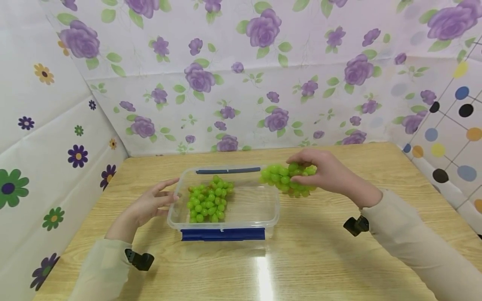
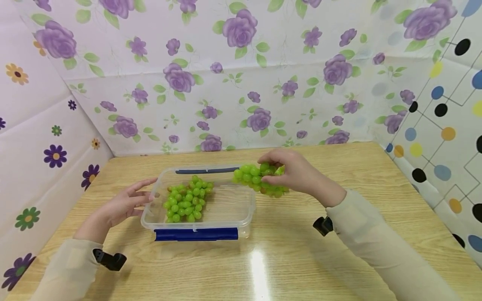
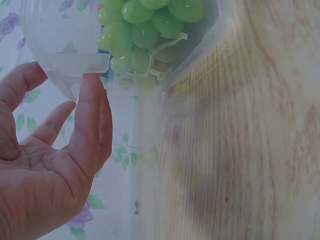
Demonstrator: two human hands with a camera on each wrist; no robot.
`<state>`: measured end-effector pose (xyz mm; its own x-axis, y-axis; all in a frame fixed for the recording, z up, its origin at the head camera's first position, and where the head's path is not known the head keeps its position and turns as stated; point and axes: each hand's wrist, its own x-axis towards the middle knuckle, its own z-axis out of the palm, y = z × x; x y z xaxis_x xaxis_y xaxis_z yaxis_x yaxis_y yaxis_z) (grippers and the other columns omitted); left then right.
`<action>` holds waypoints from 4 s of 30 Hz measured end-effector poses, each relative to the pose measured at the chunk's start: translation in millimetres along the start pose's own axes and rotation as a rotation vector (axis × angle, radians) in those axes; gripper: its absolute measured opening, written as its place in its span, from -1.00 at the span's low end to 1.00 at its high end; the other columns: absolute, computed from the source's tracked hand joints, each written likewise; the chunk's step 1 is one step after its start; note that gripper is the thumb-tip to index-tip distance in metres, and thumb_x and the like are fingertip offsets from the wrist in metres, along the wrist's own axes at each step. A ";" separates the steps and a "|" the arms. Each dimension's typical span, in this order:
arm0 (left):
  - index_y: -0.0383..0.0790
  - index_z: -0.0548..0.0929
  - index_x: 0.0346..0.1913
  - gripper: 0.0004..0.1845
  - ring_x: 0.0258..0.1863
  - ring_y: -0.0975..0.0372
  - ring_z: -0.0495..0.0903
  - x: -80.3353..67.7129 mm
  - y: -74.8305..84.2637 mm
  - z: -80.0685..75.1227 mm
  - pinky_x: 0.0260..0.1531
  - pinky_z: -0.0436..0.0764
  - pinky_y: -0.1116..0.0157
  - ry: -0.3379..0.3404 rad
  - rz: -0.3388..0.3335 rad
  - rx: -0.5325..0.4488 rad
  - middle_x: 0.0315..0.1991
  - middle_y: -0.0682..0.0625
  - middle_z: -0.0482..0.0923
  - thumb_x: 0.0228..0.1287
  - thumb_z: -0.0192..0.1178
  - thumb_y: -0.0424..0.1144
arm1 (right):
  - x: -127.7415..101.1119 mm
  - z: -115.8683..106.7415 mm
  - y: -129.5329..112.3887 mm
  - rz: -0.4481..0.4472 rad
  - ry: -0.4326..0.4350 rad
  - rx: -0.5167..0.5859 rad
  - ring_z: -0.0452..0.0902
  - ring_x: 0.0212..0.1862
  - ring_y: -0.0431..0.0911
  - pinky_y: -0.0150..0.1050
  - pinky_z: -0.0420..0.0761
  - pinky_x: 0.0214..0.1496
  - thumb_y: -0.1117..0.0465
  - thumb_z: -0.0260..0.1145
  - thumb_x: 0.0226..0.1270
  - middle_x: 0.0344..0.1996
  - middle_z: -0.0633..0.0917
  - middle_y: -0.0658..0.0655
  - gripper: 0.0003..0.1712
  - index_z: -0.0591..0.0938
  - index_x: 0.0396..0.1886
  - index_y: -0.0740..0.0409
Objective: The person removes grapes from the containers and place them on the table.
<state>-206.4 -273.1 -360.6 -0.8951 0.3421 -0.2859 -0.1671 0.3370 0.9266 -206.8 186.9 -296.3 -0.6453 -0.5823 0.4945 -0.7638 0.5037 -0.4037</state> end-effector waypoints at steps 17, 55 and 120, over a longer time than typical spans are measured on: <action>-0.02 -0.11 0.53 -0.19 0.22 -0.12 0.36 -0.7 -4.0 -2.3 0.08 0.53 0.00 -0.014 0.016 -0.010 0.36 -0.42 0.08 0.39 0.12 -0.17 | -17.5 -2.7 12.9 -0.001 -0.029 -0.013 0.56 -0.30 -0.23 -0.31 0.63 -0.25 0.38 0.50 -0.01 -0.27 0.70 0.04 -0.59 0.66 -0.09 0.24; 0.00 -0.10 0.53 -0.20 0.23 -0.13 0.34 2.8 -7.5 -4.4 0.05 0.56 0.05 -0.022 0.021 -0.025 0.38 -0.40 0.07 0.39 0.12 -0.18 | -50.6 8.0 35.9 0.133 -0.139 -0.006 0.55 -0.29 -0.23 -0.27 0.63 -0.22 0.34 0.47 0.06 -0.24 0.69 0.05 -0.62 0.65 -0.08 0.26; 0.02 -0.09 0.53 -0.21 0.11 0.06 0.48 2.4 -11.5 -4.3 0.01 0.58 0.12 -0.014 0.020 -0.044 0.34 -0.39 0.14 0.39 0.11 -0.16 | -66.4 39.6 42.5 0.293 -0.426 0.086 0.46 0.14 0.18 0.09 0.51 0.11 0.14 0.47 0.08 0.10 0.58 0.24 -0.34 0.51 0.18 0.30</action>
<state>-208.4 -279.9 -370.8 -0.8925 0.3610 -0.2706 -0.1679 0.2908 0.9419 -196.9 221.8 -376.8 -0.7669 -0.6418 0.0013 -0.5370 0.6406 -0.5490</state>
